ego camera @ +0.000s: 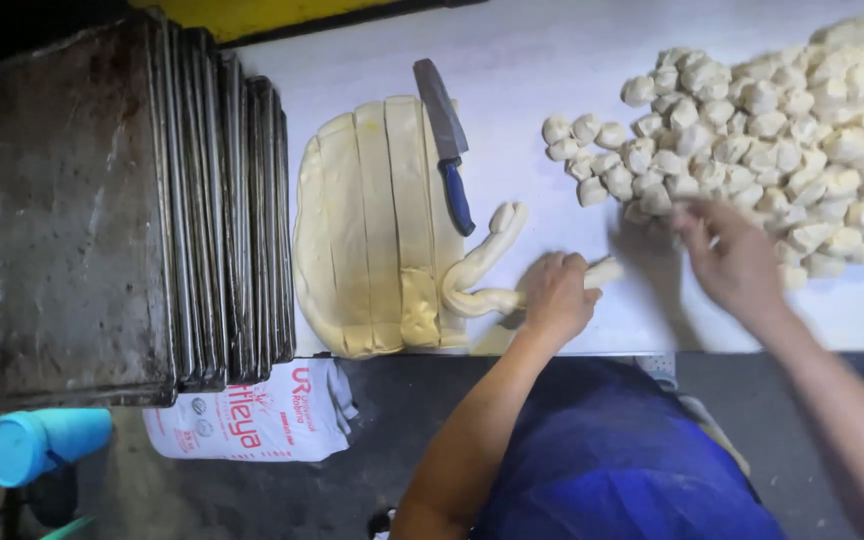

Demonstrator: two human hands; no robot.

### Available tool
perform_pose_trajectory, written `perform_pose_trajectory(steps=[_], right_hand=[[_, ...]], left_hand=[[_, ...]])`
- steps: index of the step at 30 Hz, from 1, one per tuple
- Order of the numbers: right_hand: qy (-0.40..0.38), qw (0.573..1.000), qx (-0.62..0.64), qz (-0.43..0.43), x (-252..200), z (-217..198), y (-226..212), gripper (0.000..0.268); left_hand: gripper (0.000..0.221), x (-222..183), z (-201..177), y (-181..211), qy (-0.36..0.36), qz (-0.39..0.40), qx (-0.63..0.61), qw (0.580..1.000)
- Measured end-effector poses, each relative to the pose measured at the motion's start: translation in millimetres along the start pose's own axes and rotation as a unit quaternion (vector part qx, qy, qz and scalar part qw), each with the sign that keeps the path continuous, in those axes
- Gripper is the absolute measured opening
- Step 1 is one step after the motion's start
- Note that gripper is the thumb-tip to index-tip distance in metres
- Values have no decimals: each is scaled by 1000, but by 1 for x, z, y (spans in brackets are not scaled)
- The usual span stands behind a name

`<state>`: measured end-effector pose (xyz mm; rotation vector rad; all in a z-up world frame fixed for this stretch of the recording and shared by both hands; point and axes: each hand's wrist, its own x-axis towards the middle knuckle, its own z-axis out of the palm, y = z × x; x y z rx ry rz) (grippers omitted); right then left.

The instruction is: Rolling dough into ropes and pinching off small pieces to form uniform dough balls in a bakery.

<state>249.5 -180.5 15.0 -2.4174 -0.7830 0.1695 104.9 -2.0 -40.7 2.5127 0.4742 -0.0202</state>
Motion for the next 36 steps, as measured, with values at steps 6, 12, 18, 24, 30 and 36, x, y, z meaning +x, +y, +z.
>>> perform_pose_trajectory(steps=[6,12,18,24,30,36], right_hand=[[-157,946,184,216,-41,96,-62,48],[-160,983,35,84,-12,71,-39,32],[-318,860,307,255,-32,6,-78,33],[-135,987,83,26,12,-58,-99,66],[-106,986,106,71,-8,50,-45,51],[-166,969,125,135,-31,114,-65,45]], left_hand=[[33,-30,-53,10,-26,-36,-229,972],[23,2,-7,24,-100,-59,-149,982],[33,81,12,-3,-154,-20,34,987],[84,13,-60,38,-153,21,-42,987],[27,-7,-43,-7,-79,-3,-112,991],[62,-32,-77,12,-66,-29,-146,987]])
